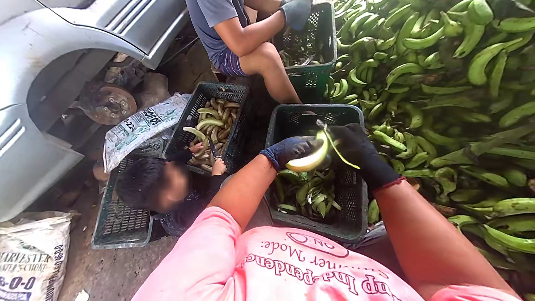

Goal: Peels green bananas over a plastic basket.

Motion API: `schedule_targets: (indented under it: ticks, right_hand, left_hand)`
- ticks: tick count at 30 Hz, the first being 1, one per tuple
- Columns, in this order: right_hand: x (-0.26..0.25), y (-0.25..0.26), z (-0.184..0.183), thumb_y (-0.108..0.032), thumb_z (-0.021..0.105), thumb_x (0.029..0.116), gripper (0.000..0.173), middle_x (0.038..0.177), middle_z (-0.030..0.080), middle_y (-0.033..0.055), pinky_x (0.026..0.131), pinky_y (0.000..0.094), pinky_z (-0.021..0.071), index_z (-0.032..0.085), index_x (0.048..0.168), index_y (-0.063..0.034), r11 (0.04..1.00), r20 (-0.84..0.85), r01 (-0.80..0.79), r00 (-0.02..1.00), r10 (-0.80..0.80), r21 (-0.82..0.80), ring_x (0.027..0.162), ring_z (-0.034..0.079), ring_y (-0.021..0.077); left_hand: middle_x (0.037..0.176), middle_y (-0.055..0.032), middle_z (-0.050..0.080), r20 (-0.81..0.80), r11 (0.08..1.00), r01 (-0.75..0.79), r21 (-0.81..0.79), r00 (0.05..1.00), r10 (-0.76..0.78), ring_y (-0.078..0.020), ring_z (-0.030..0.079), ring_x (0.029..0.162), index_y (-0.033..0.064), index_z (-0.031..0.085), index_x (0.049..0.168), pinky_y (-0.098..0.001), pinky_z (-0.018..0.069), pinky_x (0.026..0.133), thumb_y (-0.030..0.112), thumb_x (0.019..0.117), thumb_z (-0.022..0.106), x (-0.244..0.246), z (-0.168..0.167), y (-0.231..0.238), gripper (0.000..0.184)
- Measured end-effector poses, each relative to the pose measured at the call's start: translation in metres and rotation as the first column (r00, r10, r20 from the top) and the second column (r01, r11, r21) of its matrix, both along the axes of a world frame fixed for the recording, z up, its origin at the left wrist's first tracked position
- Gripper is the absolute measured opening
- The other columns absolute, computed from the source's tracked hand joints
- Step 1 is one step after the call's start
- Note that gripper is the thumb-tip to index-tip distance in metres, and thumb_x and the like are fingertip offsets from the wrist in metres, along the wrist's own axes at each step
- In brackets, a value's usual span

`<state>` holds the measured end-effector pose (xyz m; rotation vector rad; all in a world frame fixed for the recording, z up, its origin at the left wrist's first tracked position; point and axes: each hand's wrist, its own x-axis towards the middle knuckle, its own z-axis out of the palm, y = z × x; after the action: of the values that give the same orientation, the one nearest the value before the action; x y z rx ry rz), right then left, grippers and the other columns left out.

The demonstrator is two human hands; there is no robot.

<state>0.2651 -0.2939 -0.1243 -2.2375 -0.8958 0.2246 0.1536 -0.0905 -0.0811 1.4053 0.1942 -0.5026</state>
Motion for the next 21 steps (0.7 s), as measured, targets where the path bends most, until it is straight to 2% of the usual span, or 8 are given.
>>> schedule_targets:
  ticks: [2, 4, 7, 10, 12, 15, 18, 21]
  right_hand:
    - [0.005, -0.005, 0.005, -0.01, 0.065, 0.0942, 0.041, 0.128, 0.057, 0.0247, 0.094, 0.0643, 0.0497, 0.062, 0.135, -0.0091, 0.999, -0.032, 0.048, 0.998, -0.049, -0.022, 0.117, 0.058, 0.0423]
    - [0.0, -0.01, 0.02, -0.012, 0.065, 0.0953, 0.04, 0.129, 0.055, 0.0253, 0.096, 0.0639, 0.048, 0.061, 0.135, -0.0061, 0.994, -0.054, 0.1, 0.994, -0.098, 0.035, 0.119, 0.056, 0.0421]
    - [-0.019, -0.014, 0.031, -0.022, 0.071, 0.0904, 0.047, 0.125, 0.057, 0.0208, 0.097, 0.0578, 0.0484, 0.059, 0.132, -0.0043, 0.98, 0.02, 0.105, 0.994, -0.109, 0.167, 0.116, 0.056, 0.0365]
    - [-0.047, -0.007, 0.02, -0.02, 0.075, 0.0849, 0.048, 0.12, 0.06, 0.0233, 0.096, 0.0583, 0.0499, 0.06, 0.126, -0.0009, 0.951, 0.152, 0.003, 0.987, -0.053, 0.308, 0.113, 0.058, 0.0392]
    - [-0.065, 0.003, 0.009, -0.018, 0.076, 0.0863, 0.043, 0.119, 0.06, 0.0242, 0.095, 0.057, 0.0511, 0.062, 0.123, 0.0, 0.946, 0.204, -0.025, 0.978, -0.044, 0.323, 0.112, 0.059, 0.0399]
    - [-0.075, 0.012, -0.001, -0.013, 0.076, 0.0864, 0.041, 0.12, 0.058, 0.0245, 0.092, 0.0536, 0.0536, 0.062, 0.123, -0.0004, 0.955, 0.233, -0.038, 0.972, -0.033, 0.296, 0.111, 0.061, 0.0389]
    - [-0.071, 0.015, -0.004, -0.013, 0.073, 0.0889, 0.038, 0.122, 0.056, 0.0248, 0.092, 0.0518, 0.0535, 0.062, 0.123, -0.0004, 0.958, 0.259, -0.029, 0.965, -0.048, 0.285, 0.111, 0.06, 0.0385]
    - [-0.062, 0.015, -0.004, -0.014, 0.068, 0.0932, 0.038, 0.125, 0.055, 0.027, 0.093, 0.0537, 0.0527, 0.061, 0.127, 0.0018, 0.96, 0.272, -0.036, 0.961, -0.043, 0.279, 0.114, 0.059, 0.0411]
  left_hand:
    - [0.113, -0.0168, 0.07, -0.027, 0.997, 0.046, -0.067, 0.998, -0.048, -0.0242, 0.071, 0.093, 0.0068, 0.057, 0.137, -0.0407, 0.0604, 0.083, 0.035, 0.1094, 0.044, 0.0, 0.001, -0.001, 0.042]
    - [0.112, -0.016, 0.069, -0.007, 0.989, -0.026, -0.148, 1.0, 0.025, -0.023, 0.07, 0.092, 0.0069, 0.055, 0.138, -0.0386, 0.0599, 0.08, 0.037, 0.1103, 0.04, 0.002, -0.001, -0.001, 0.043]
    - [0.106, -0.0117, 0.068, 0.013, 0.915, -0.284, -0.287, 0.954, 0.3, -0.0194, 0.068, 0.086, 0.011, 0.054, 0.137, -0.0341, 0.0595, 0.072, 0.046, 0.109, 0.04, 0.014, -0.017, 0.002, 0.047]
    - [0.104, -0.0084, 0.067, 0.0, 0.762, -0.524, -0.382, 0.824, 0.567, -0.017, 0.067, 0.089, 0.0108, 0.058, 0.128, -0.0346, 0.0585, 0.076, 0.046, 0.1091, 0.039, 0.021, -0.023, 0.004, 0.044]
    - [0.107, -0.0079, 0.067, -0.03, 0.676, -0.612, -0.41, 0.75, 0.661, -0.0162, 0.065, 0.091, 0.0112, 0.057, 0.128, -0.0348, 0.0571, 0.076, 0.046, 0.1093, 0.037, 0.022, -0.024, 0.002, 0.044]
    - [0.113, -0.0082, 0.063, -0.078, 0.579, -0.656, -0.484, 0.692, 0.718, -0.0173, 0.064, 0.098, 0.0129, 0.053, 0.133, -0.0375, 0.056, 0.082, 0.038, 0.1102, 0.037, 0.021, -0.025, -0.007, 0.038]
    - [0.109, -0.0057, 0.063, -0.14, 0.513, -0.682, -0.521, 0.661, 0.738, -0.0149, 0.064, 0.095, 0.0144, 0.053, 0.129, -0.0345, 0.0562, 0.08, 0.036, 0.1101, 0.038, 0.019, -0.023, -0.017, 0.032]
    - [0.109, -0.0077, 0.065, -0.124, 0.554, -0.639, -0.534, 0.707, 0.696, -0.0172, 0.065, 0.093, 0.0133, 0.055, 0.127, -0.0361, 0.0566, 0.077, 0.041, 0.1101, 0.034, 0.02, -0.03, -0.013, 0.039]
